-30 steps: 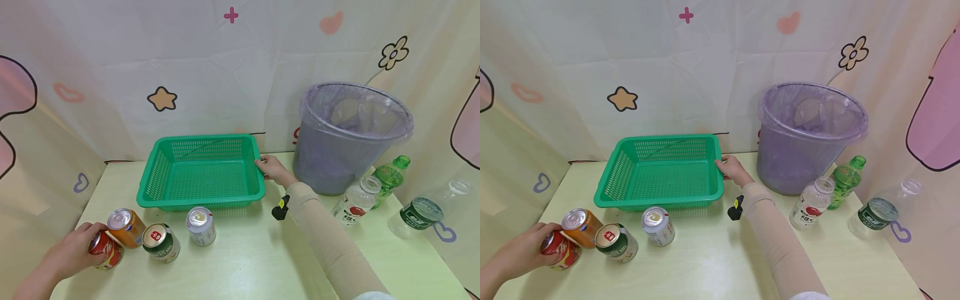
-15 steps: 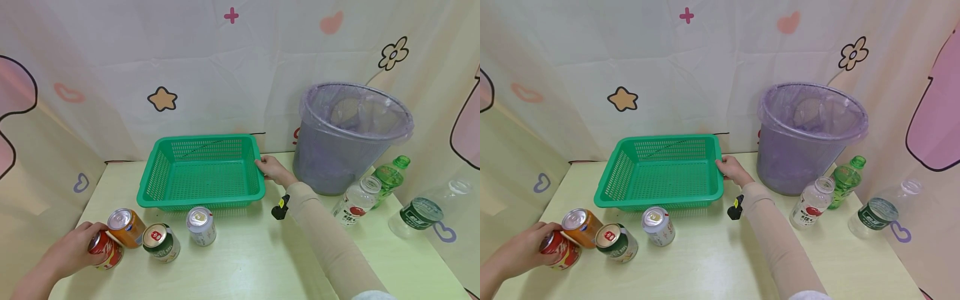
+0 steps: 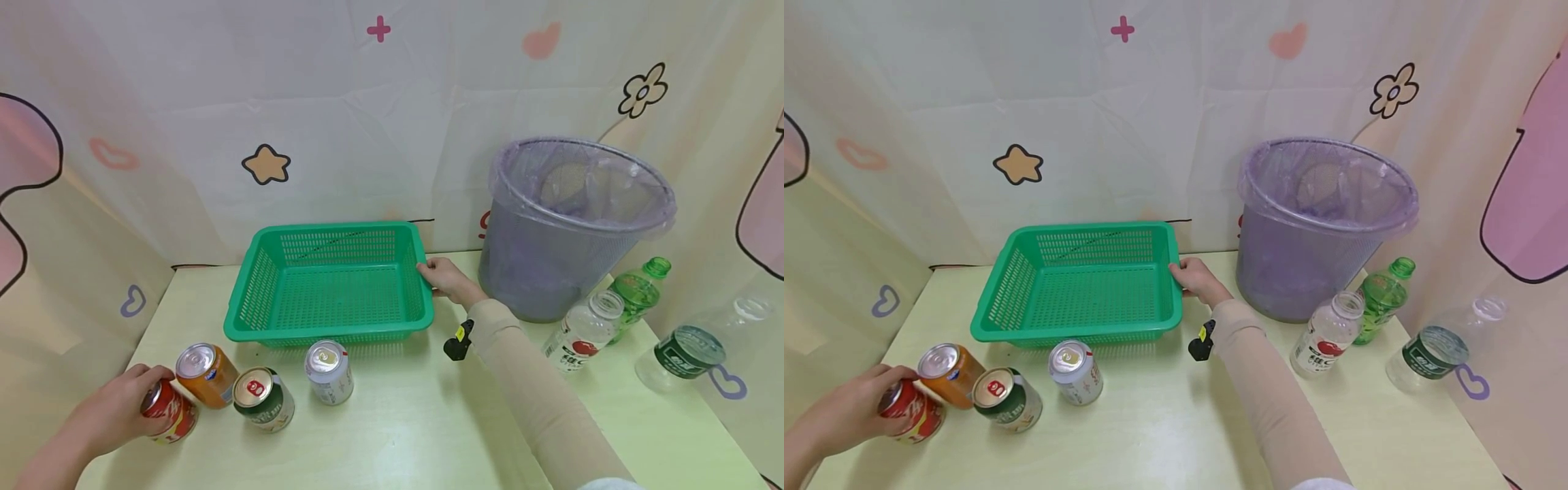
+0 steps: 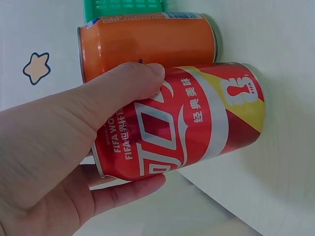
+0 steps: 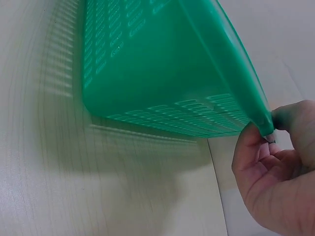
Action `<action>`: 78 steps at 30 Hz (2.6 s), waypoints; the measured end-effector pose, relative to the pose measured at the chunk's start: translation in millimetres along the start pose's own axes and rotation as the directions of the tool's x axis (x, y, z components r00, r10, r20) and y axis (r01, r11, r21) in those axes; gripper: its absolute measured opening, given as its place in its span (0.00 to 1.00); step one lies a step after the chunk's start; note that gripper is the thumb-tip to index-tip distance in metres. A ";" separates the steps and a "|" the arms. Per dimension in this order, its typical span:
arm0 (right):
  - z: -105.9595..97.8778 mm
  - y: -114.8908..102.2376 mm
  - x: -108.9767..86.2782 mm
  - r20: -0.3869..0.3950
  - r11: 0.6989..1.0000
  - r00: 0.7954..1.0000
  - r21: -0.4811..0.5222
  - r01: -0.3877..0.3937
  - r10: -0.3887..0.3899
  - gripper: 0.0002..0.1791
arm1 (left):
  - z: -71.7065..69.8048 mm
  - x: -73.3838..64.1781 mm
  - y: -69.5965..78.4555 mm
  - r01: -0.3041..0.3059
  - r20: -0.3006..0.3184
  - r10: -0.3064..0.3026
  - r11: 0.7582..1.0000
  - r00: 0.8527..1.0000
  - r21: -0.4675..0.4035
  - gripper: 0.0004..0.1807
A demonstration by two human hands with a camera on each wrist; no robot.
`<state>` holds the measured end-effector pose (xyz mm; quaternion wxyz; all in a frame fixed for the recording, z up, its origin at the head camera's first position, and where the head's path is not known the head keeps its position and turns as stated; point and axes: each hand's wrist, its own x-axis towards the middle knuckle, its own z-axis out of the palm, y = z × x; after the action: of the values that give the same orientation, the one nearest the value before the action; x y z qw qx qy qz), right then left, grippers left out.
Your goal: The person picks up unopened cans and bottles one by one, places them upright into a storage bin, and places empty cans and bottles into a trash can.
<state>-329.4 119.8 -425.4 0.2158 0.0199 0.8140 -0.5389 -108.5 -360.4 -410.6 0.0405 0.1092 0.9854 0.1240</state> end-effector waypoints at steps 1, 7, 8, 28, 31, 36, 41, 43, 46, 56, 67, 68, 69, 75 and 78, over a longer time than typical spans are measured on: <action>-0.3 0.1 0.0 0.000 1.000 1.000 -0.003 -0.001 0.001 0.21 | -0.6 0.2 -0.4 -0.002 -0.002 0.002 1.000 1.000 0.009 0.30; -0.8 -0.3 -0.2 0.005 1.000 1.000 -0.009 -0.009 0.009 0.22 | -2.5 -0.9 -2.6 -0.014 -0.018 0.015 0.999 1.000 0.030 0.31; -0.8 -0.6 -0.3 0.005 1.000 1.000 -0.010 -0.010 0.010 0.21 | -3.3 -0.7 -3.1 -0.014 -0.016 0.015 1.000 1.000 0.025 0.31; -0.4 -3.9 0.2 0.006 0.998 0.999 -0.047 -0.031 0.032 0.21 | -33.3 11.3 -11.1 -0.067 -0.030 0.069 0.995 0.997 0.076 0.32; 0.6 -4.6 0.3 0.011 0.999 1.000 -0.036 -0.028 0.028 0.21 | -39.6 15.9 -12.3 -0.075 -0.024 0.077 0.994 0.997 0.076 0.32; 2.2 -5.9 -0.1 0.014 1.000 1.000 -0.018 -0.025 0.025 0.22 | -49.6 23.1 -12.5 -0.075 -0.004 0.076 0.993 0.997 0.090 0.33; 3.4 -7.4 -0.5 0.016 1.000 0.999 -0.008 -0.029 0.029 0.22 | -57.7 28.8 -11.3 -0.087 0.002 0.087 0.993 0.996 0.084 0.33; 3.5 -7.8 -0.4 0.015 1.000 1.000 -0.011 -0.027 0.028 0.22 | -60.6 31.2 -11.5 -0.096 -0.002 0.096 0.991 0.995 0.090 0.33; 3.4 -8.4 -0.5 0.011 0.999 1.000 -0.023 -0.024 0.024 0.22 | -65.0 34.8 -11.9 -0.109 -0.004 0.110 0.989 0.994 0.100 0.32; 1.6 -6.1 0.2 0.008 0.999 0.999 -0.028 -0.031 0.031 0.21 | -86.5 49.0 -3.1 -0.116 0.009 0.116 0.988 0.993 0.103 0.30; 1.0 -3.8 1.3 -0.003 0.999 0.999 -0.032 -0.034 0.034 0.21 | -107.2 65.8 13.5 -0.149 0.010 0.149 0.977 0.989 0.154 0.29; 1.1 -3.8 1.2 -0.003 0.999 0.999 -0.031 -0.034 0.034 0.21 | -109.6 67.7 15.1 -0.155 0.011 0.155 0.975 0.988 0.160 0.29; 1.2 -4.0 1.0 -0.003 0.999 0.999 -0.031 -0.033 0.033 0.21 | -111.8 69.7 16.7 -0.159 0.016 0.159 0.973 0.987 0.164 0.29; 1.0 -4.7 -0.6 0.002 0.999 1.000 -0.033 -0.028 0.028 0.20 | -122.6 79.3 28.8 -0.144 0.059 0.136 0.975 0.989 0.166 0.30; 0.5 -4.7 -0.8 0.005 0.999 1.000 -0.033 -0.024 0.025 0.20 | -126.1 83.7 36.0 -0.150 0.073 0.139 0.974 0.988 0.167 0.30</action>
<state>-329.8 117.6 -421.2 0.2247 0.0249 0.8221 -0.5226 -196.0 -337.2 -284.1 0.0519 0.1875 0.9802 0.0374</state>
